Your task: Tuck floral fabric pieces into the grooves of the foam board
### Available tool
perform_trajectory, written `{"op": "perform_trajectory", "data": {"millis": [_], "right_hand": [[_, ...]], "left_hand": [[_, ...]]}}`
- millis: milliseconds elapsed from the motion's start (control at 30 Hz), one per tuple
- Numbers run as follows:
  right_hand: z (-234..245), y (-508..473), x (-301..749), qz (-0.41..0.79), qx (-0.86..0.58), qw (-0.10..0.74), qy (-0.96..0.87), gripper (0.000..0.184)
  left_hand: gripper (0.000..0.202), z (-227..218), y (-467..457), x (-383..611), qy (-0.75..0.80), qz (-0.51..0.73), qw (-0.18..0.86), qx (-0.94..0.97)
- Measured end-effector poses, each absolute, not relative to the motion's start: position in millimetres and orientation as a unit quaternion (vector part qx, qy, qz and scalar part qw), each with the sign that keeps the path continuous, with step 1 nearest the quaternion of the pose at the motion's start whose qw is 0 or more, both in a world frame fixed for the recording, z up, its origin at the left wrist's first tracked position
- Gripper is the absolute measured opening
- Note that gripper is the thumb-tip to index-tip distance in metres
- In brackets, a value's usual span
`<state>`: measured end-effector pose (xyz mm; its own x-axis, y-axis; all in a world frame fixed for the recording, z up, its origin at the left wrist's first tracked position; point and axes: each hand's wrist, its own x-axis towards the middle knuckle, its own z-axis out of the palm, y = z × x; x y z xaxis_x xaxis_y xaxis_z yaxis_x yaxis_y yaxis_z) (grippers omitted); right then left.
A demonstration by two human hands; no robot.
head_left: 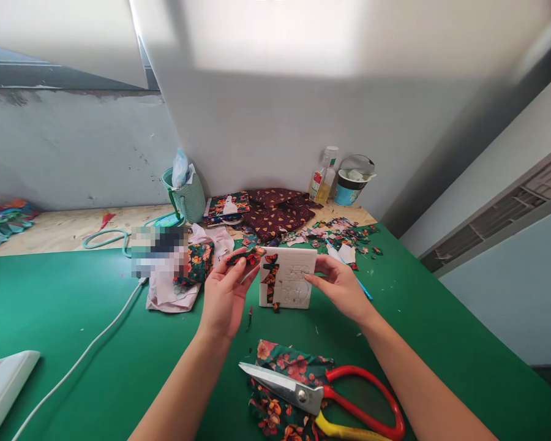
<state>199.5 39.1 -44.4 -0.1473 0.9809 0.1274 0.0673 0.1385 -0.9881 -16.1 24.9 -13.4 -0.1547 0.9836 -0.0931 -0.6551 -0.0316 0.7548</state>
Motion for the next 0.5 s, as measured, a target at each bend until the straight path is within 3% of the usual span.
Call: {"op": "perform_trajectory", "data": {"millis": [100,367,500], "right_hand": [[-41.2,36.6,199.7,0.449,-0.451,0.489,-0.597,0.024],[-39.8,34.7,201.9,0.386,-0.46,0.474,-0.644,0.034],[-38.3,35.1,204.6,0.373,-0.446,0.456,-0.674,0.022]], "left_hand": [[0.024,-9.0,22.2,-14.6,0.32,0.677,0.609,0.262],[0.025,-6.9,19.5,-14.3,0.334,0.67,0.606,0.267],[0.023,-5.6,19.6,-14.8,0.325,0.674,0.609,0.265]]}}
